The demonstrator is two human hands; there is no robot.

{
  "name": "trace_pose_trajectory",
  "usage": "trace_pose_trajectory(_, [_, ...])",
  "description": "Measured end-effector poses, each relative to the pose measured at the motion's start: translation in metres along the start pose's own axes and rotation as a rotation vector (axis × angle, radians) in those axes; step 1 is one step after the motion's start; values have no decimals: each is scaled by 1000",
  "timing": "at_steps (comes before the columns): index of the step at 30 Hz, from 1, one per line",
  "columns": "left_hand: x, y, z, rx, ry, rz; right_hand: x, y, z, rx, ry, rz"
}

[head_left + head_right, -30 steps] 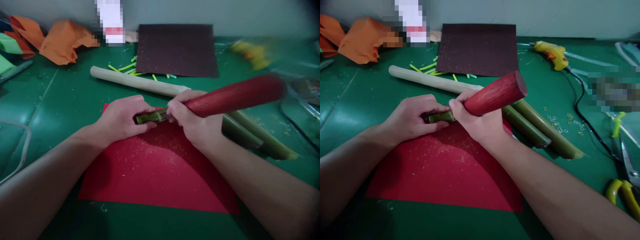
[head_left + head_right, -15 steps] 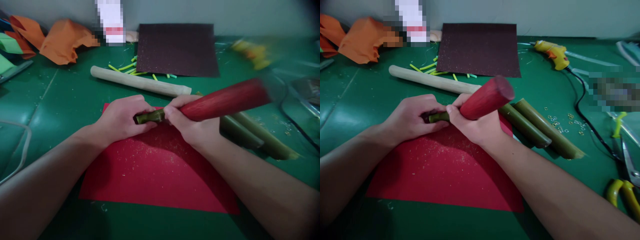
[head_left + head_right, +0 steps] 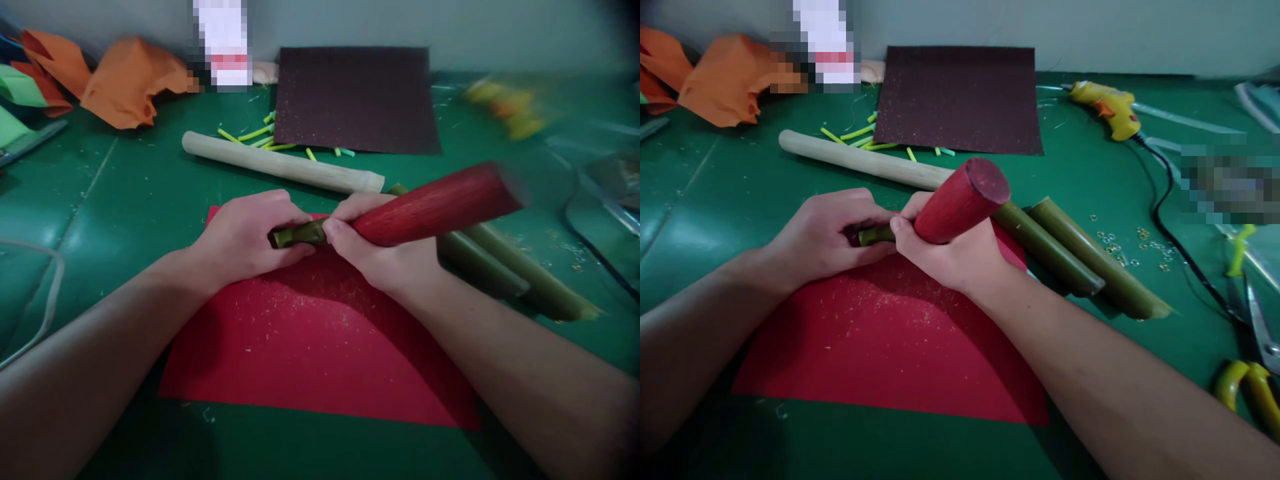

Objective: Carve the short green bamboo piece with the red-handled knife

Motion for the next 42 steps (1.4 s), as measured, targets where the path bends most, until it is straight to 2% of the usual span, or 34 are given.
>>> trace_pose_trajectory(5, [1, 1, -1, 8, -13, -17, -13, 0, 6, 65, 64, 157])
trace_pose_trajectory(10, [1, 0, -1, 6, -19, -10, -5, 3, 1, 3, -46, 15])
trace_pose_trajectory(16, [0, 0, 0, 0, -11, -1, -2, 2, -2, -20, -18, -19])
trace_pose_trajectory(22, [1, 0, -1, 6, -7, -13, -14, -1, 7, 85, -6, 150])
trace_pose_trajectory(27, [0, 1, -1, -7, -12, -12, -4, 2, -1, 5, -32, -1])
trace_pose_trajectory(35, [1, 1, 1, -1, -4, -1, 2, 1, 4, 3, -42, -80])
trace_pose_trajectory(38, [1, 1, -1, -2, -16, 5, 0, -1, 2, -6, -39, -31])
trace_pose_trajectory(42, [1, 0, -2, 3, -27, -11, -12, -2, 5, 40, -29, 121])
Point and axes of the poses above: each hand's wrist, its own y-axis towards the middle knuckle, its own x-axis out of the palm, z = x × y, the point moved 9 cm from there along y, towards the middle knuckle, and after that the axes turned 9 degrees about -y, right-handed, at the moved point
